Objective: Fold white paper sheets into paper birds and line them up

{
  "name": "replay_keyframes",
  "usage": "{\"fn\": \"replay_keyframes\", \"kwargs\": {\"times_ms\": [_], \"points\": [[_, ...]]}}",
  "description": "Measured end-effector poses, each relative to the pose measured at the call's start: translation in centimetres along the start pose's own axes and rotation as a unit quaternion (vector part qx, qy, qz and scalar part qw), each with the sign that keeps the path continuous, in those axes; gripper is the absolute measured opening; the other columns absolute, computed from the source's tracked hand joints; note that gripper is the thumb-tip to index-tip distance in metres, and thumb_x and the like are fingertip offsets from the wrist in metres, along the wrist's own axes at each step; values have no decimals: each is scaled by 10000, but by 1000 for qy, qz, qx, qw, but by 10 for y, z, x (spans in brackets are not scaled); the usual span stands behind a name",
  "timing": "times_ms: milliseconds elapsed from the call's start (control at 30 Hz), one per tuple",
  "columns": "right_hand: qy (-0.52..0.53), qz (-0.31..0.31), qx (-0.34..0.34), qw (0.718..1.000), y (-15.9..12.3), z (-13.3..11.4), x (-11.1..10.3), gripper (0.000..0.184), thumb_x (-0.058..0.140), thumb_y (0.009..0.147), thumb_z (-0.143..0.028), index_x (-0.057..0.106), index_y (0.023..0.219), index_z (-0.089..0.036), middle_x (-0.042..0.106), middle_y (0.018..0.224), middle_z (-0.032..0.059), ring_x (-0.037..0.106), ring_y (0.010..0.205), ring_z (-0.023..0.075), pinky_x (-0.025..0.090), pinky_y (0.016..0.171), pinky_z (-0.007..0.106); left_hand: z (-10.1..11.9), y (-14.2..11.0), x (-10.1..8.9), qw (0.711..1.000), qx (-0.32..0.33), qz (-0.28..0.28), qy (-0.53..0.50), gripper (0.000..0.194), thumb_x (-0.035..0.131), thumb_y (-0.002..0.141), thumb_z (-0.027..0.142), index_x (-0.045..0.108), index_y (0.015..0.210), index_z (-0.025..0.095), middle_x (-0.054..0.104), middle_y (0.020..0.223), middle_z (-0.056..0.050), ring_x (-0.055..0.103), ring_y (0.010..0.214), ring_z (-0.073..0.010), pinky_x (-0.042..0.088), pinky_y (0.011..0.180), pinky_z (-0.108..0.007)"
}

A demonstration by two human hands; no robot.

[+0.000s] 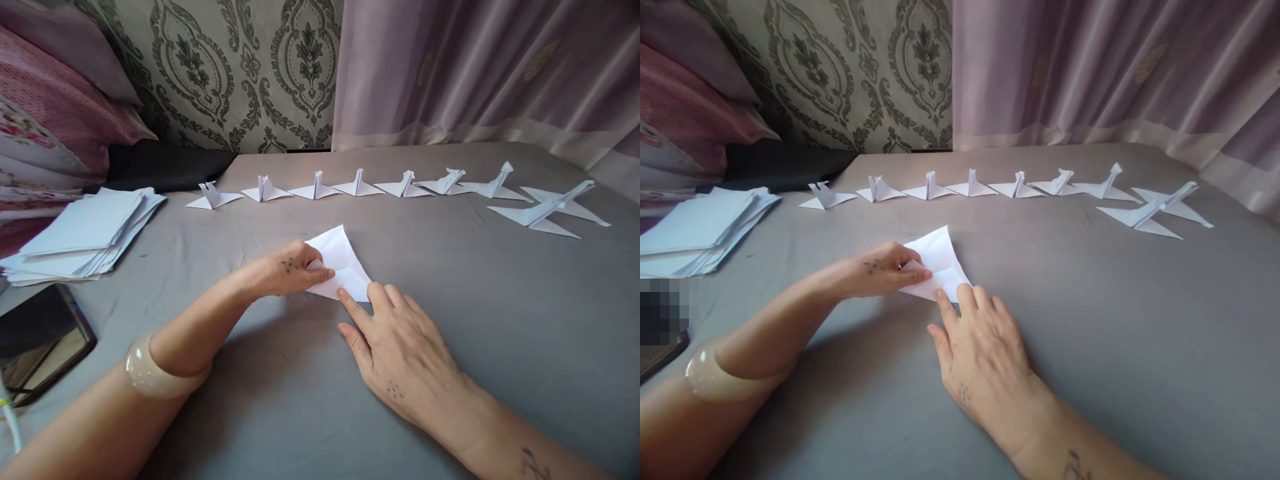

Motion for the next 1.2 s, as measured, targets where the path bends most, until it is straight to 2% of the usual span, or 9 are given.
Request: {"fn": "replay_keyframes", "kwargs": {"times_ms": [200,333,433,533,633,733,833,967,1200], "points": [[8,2,13,1000,-1,-2,-4,398,393,957,-347,584,1236,-138,559,919,80,493,824,219,380,689,370,4,-2,-1,1000,3,13,17,368,511,806,513,577,727,160,435,579,43,385,538,-98,287,485,-219],[22,25,25,999,-9,8,-7,264,436,934,-282,643,996,-130,556,862,63,498,779,200,372,650,347,6,-10,-1,1000,-3,-15,4,331,609,753,474,622,864,163,449,594,56,401,537,-100,287,476,-214],[27,63,37,997,-14,21,-11,197,466,919,-253,620,834,-163,560,829,48,508,774,193,373,672,337,15,-15,-1,999,53,-15,4,277,618,775,417,635,907,174,495,634,47,428,552,-103,305,492,-214],[34,136,59,988,-16,33,-20,169,569,871,-270,604,990,-155,595,967,66,519,850,205,384,731,332,33,-24,-12,976,193,96,32,173,627,811,342,660,863,181,579,812,-2,509,715,-135,401,650,-238],[24,186,49,981,-16,32,-26,326,630,830,-242,565,1139,-159,585,1123,90,503,950,232,373,777,345,42,-40,-18,917,303,238,102,115,629,841,288,707,844,205,564,926,-49,485,887,-184,415,809,-298],[28,172,-2,985,-12,20,-22,199,577,862,-156,611,1054,-194,622,1033,57,506,936,214,349,791,344,34,-47,-6,883,341,271,177,193,548,891,213,737,888,248,568,928,-65,464,863,-188,421,829,-329],[31,123,-50,991,-6,9,-14,225,497,879,-54,639,973,-202,627,886,29,506,846,181,333,765,327,18,-48,6,893,339,221,196,342,434,890,78,699,1034,238,619,997,-69,523,920,-185,441,864,-320],[13,81,-97,992,3,0,-11,366,467,846,25,629,1079,-207,619,962,40,496,878,183,321,755,315,3,-61,12,922,293,178,181,518,402,763,-30,569,1206,180,630,1162,-74,571,1076,-191,454,932,-301],[-80,31,-172,981,14,-21,-9,299,481,875,-35,636,1076,-193,591,918,63,482,821,190,308,720,325,-15,-88,11,944,166,245,149,365,391,816,65,602,1084,197,603,1144,-78,629,921,-182,508,776,-288]]}}
Point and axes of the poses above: each hand's wrist, its own y-axis towards the middle knuckle, its own x-axis out of the palm, z = x × y, the point moved 8 cm from there along y, towards the middle knuckle
